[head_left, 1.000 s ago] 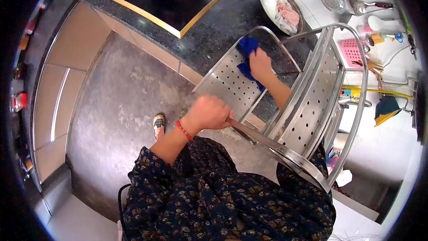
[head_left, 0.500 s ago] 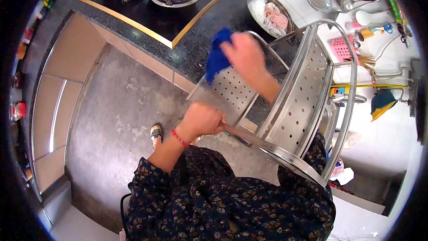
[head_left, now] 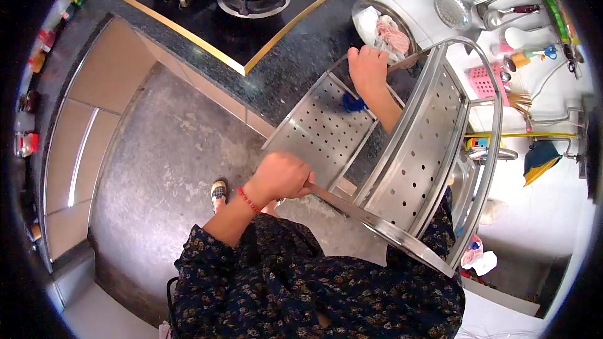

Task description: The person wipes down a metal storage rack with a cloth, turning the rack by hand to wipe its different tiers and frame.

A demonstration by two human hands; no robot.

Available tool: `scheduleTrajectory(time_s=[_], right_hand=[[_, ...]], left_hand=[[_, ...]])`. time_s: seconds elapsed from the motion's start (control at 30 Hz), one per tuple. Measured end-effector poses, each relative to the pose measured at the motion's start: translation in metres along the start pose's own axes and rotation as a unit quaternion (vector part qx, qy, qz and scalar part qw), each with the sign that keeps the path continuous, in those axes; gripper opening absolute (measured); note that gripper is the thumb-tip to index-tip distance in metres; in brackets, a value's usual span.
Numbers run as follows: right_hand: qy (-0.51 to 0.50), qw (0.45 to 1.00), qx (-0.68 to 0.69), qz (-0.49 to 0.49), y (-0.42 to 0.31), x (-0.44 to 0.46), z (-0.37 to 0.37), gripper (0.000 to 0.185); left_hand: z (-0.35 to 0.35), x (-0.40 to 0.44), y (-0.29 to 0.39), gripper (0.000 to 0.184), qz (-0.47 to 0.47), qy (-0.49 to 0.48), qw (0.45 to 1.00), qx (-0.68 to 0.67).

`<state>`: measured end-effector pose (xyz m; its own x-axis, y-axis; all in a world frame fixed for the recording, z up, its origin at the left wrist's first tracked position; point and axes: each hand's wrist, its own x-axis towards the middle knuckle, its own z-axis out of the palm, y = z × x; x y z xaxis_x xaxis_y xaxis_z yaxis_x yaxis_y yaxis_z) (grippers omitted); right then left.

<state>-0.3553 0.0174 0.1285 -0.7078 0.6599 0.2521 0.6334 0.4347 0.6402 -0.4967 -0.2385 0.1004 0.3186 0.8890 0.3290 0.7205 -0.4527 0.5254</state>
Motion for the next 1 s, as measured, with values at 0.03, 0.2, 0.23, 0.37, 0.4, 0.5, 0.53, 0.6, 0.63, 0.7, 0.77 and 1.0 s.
scheduleTrajectory(time_s=[0.03,0.2,0.23,0.37,0.4,0.5,0.53,0.6,0.63,0.7,0.77,1.0], right_hand=[[0.036,0.999,-0.004,-0.005,-0.002,0.0,0.003,0.007],[0.077,0.996,0.012,-0.044,-0.008,0.005,0.014,0.01],[0.077,0.995,0.019,-0.053,-0.008,0.007,0.013,0.011],[0.086,0.991,0.031,-0.096,-0.012,0.016,0.012,0.011],[0.086,0.989,0.051,-0.107,-0.015,0.018,0.012,0.007],[0.091,0.982,0.101,-0.131,-0.041,0.009,0.021,0.011],[0.092,0.98,0.119,-0.133,-0.055,0.002,0.028,0.012],[0.103,0.976,0.139,-0.131,-0.084,-0.015,0.046,0.014],[0.108,0.975,0.147,-0.129,-0.095,-0.023,0.051,0.015],[0.087,0.97,0.178,-0.14,-0.101,-0.035,0.057,0.018],[-0.046,0.936,0.296,-0.183,-0.076,-0.033,0.03,0.022],[-0.017,0.914,0.383,-0.131,0.002,-0.067,-0.02,0.031]], left_hand=[[0.0,0.0,0.0,0.028,-0.003,-0.001,1.0,0.0],[0.005,0.0,0.003,0.019,0.009,0.032,0.999,-0.004],[0.005,0.002,0.005,0.019,0.006,0.036,0.999,-0.002],[0.006,0.004,0.012,0.02,-0.018,0.023,1.0,0.011],[0.006,0.004,0.013,0.02,-0.018,0.026,0.999,0.012],[0.008,0.002,0.014,0.02,-0.028,0.027,0.999,0.017],[0.008,0.002,0.014,0.021,-0.034,0.028,0.999,0.019],[0.004,0.002,0.011,0.021,-0.027,0.017,0.999,-0.024],[0.003,0.002,0.008,0.021,-0.025,0.012,0.999,-0.043],[0.009,0.003,0.007,0.021,-0.043,0.011,0.999,-0.006],[0.009,0.0,0.011,0.02,-0.05,-0.006,0.999,0.003],[0.002,0.005,0.011,0.022,-0.041,-0.021,0.999,-0.004]])
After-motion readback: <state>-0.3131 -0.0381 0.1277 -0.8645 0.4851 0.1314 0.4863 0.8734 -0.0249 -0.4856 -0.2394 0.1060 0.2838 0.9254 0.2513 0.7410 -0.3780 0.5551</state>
